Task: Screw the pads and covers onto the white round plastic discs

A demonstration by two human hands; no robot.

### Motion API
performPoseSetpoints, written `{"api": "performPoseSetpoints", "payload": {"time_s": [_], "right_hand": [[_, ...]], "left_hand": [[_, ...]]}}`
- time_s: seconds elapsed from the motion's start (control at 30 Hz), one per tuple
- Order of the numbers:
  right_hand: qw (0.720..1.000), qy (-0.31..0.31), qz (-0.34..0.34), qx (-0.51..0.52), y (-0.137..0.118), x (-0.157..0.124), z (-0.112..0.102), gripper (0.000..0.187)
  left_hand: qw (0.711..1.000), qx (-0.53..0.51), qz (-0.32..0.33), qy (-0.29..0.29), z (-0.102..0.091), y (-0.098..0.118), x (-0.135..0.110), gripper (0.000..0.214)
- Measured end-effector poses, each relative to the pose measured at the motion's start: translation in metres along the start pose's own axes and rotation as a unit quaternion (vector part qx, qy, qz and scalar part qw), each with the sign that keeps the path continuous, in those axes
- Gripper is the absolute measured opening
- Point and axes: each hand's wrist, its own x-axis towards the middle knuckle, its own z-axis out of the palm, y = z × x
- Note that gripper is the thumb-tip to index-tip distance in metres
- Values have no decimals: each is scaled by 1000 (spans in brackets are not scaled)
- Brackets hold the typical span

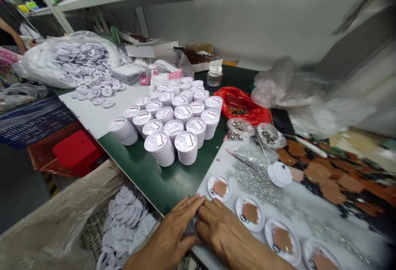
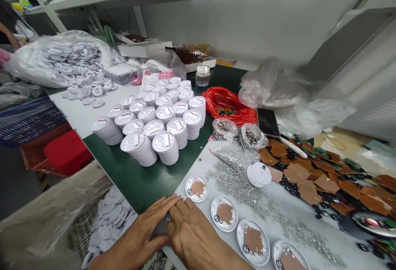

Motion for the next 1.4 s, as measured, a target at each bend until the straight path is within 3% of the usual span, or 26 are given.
{"api": "performPoseSetpoints", "payload": {"time_s": [0.13, 0.33, 0.67, 0.9, 1.4], "right_hand": [[1000, -21, -8, 12, 2, -2, -4, 5], [1000, 11, 9, 2, -4, -2, -8, 8], [999, 30, 13, 33, 4, -11, 22, 9], [999, 18, -12, 47, 8, -9, 16, 9], [999, 45, 12, -12, -9, -14, 10, 15]], "left_hand": [[1000, 7, -7, -13, -3, 3, 5, 97], [1000, -2, -10, -19, -6, 3, 5, 97], [1000, 13, 12, -22, -9, 6, 6, 93], [999, 30, 43, 0, -3, -4, 3, 90], [999, -4, 29, -19, -12, 7, 7, 90]]}}
